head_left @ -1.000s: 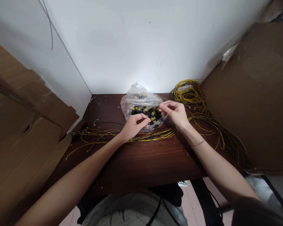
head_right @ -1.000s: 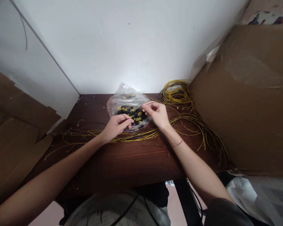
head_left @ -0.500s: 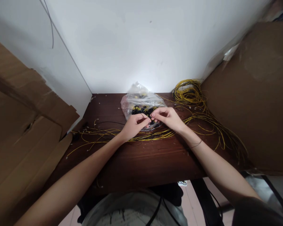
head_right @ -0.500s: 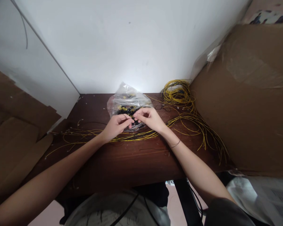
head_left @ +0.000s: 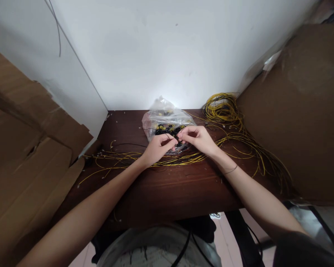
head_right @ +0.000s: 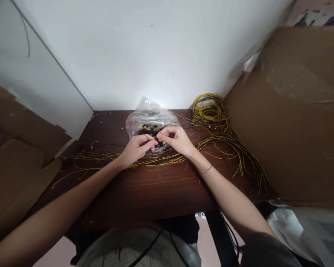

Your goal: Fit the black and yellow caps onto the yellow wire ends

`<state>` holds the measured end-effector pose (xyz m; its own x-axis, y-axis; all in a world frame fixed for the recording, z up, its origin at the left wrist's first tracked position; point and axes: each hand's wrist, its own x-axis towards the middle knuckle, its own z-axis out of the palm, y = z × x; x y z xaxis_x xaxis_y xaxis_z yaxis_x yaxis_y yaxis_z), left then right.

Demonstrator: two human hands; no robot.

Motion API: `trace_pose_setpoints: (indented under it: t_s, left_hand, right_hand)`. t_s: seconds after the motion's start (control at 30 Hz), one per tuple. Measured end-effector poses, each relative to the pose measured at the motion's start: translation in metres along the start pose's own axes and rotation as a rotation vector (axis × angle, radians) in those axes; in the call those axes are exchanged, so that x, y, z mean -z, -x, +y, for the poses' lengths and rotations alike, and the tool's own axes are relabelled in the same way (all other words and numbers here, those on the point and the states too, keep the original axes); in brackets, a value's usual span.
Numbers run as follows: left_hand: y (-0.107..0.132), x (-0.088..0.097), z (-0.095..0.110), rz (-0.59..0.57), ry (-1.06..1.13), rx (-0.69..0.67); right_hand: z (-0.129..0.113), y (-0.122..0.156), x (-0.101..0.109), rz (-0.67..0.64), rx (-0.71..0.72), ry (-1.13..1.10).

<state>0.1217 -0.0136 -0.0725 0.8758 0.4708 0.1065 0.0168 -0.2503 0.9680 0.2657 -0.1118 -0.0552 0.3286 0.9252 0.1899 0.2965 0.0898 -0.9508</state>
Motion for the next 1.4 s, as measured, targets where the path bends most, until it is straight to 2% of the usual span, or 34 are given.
trace_pose_setpoints:
  t_s: [0.23, 0.33, 0.4, 0.57, 0.63, 0.83, 1.03, 1.13, 1.27, 1.4]
  left_hand:
    - [-0.0005, -0.0003, 0.0007, 0.008, -0.018, -0.018]
    - [-0.0004, -0.0002, 0.0006, 0.009, -0.027, -0.026]
    - [-0.0001, -0.0002, 0.0006, 0.005, -0.027, -0.023]
    - [0.0002, 0.0002, -0.0004, -0.002, -0.011, -0.009]
    - [0.0002, 0.0002, -0.0006, -0.001, -0.012, -0.009]
    - [0.0001, -0.0004, -0.0004, 0.003, -0.032, -0.003]
    - [-0.0006, -0.0003, -0.0025, -0.012, -0.002, 0.015]
    - [-0.0009, 0.0, -0.0035, -0.02, -0.004, 0.011]
    - [-0.0008, -0.0001, -0.0035, -0.019, -0.001, 0.005]
    - [-0.0007, -0.0005, -0.0022, -0.024, 0.007, 0.024]
  right_hand:
    - [0.0063, -0.0028, 0.008, 0.2, 0.031, -0.016]
    - [0.007, -0.0026, 0.0075, 0.24, 0.018, -0.036]
    - [0.0057, -0.0017, 0.006, 0.2, 0.01, -0.043]
    - [0.0007, 0.0006, 0.0016, -0.014, -0.027, 0.002]
    - [0.0002, 0.0009, 0.0009, -0.044, -0.038, 0.007]
    - [0.0056, 0.0004, 0.0019, 0.074, -0.001, 0.017]
    - [0.0078, -0.0005, -0.0008, 0.246, -0.045, -0.058]
    - [0.0068, -0.0006, -0.0008, 0.289, -0.037, -0.066]
    - [0.0052, -0.0002, 0.0005, 0.266, -0.037, -0.094]
    - [0.003, 0.0006, 0.0002, 0.119, -0.073, -0.085]
